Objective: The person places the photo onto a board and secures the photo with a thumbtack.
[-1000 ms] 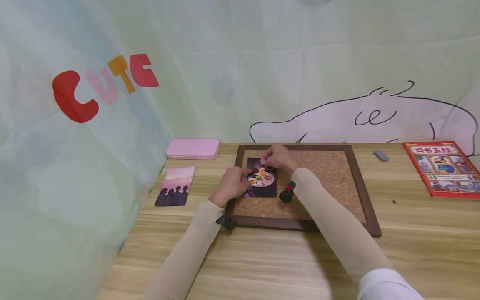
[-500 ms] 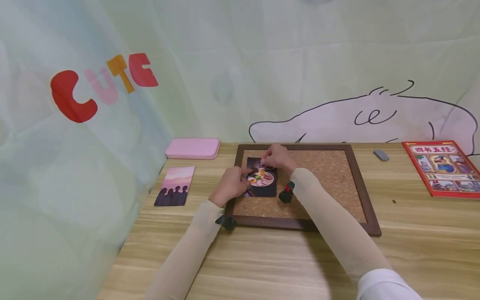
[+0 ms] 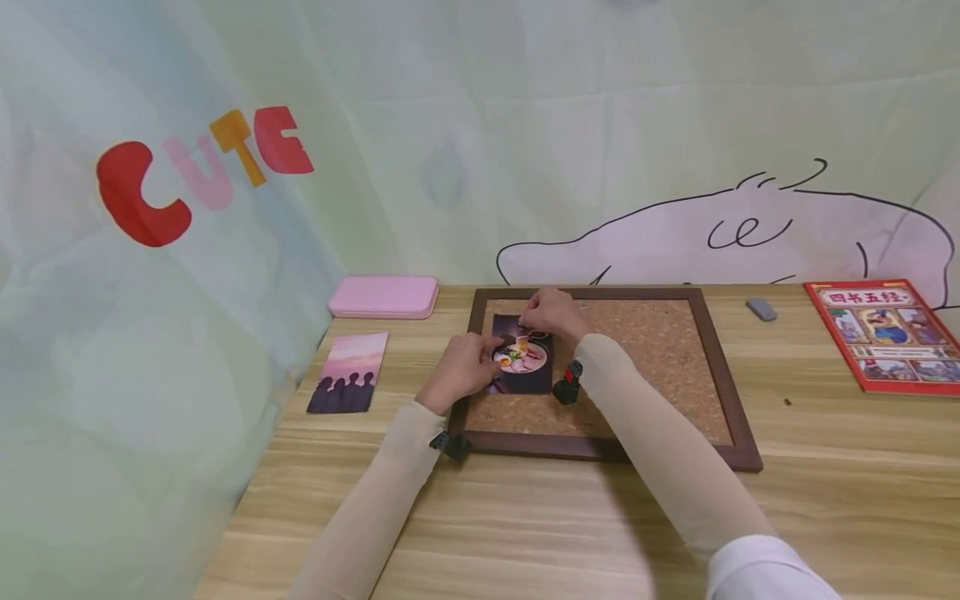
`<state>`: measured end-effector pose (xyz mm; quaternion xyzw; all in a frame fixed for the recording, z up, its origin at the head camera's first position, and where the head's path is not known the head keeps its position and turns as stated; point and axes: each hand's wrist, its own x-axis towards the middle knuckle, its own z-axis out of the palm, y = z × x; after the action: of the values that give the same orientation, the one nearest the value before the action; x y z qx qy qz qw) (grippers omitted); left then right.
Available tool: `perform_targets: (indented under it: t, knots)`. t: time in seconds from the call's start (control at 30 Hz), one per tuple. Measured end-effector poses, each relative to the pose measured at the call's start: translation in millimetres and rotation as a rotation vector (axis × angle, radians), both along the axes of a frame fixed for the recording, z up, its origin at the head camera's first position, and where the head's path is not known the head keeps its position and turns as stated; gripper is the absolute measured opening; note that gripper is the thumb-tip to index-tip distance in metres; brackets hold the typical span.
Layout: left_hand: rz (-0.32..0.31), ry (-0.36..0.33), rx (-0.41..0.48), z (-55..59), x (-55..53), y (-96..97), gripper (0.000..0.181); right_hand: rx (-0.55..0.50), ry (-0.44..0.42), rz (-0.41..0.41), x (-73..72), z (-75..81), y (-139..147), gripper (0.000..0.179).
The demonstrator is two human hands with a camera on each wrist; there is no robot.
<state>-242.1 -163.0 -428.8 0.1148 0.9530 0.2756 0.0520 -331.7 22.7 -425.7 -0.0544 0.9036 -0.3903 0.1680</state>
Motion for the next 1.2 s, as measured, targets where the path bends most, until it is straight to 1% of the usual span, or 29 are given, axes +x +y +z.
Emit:
perform_targets:
  t: [0.13, 0.33, 0.53, 0.77, 1.0, 1.2]
  knots:
    - [-0.006, 0.009, -0.004, 0.4, 0.5, -0.8, 0.045, 0.001, -0.006, 0.007, 1.2, 2.2, -0.9, 0.021]
    - [-0.015, 0.012, 0.008, 0.7, 1.3, -1.4, 0.046, 0.022, 0.017, 0.015, 3.2, 3.7, -0.8, 0.013]
    - [-0.020, 0.008, 0.009, -0.4, 1.7, -1.3, 0.047, 0.038, 0.024, 0.017, 3.3, 0.5, -0.7, 0.013]
    - [-0.022, 0.016, 0.011, -0.9, 0.5, -1.7, 0.047, 0.088, 0.039, 0.027, 4.8, 6.4, -3.3, 0.010]
    - [-0.021, 0.016, 0.004, -0.7, 0.9, -2.4, 0.047, 0.063, 0.001, 0.009, 3.2, 9.1, -4.3, 0.011]
    - [-0.029, 0.013, 0.005, -0.9, 0.5, -2.7, 0.047, 0.024, 0.016, -0.018, 1.2, 8.0, -3.8, 0.013]
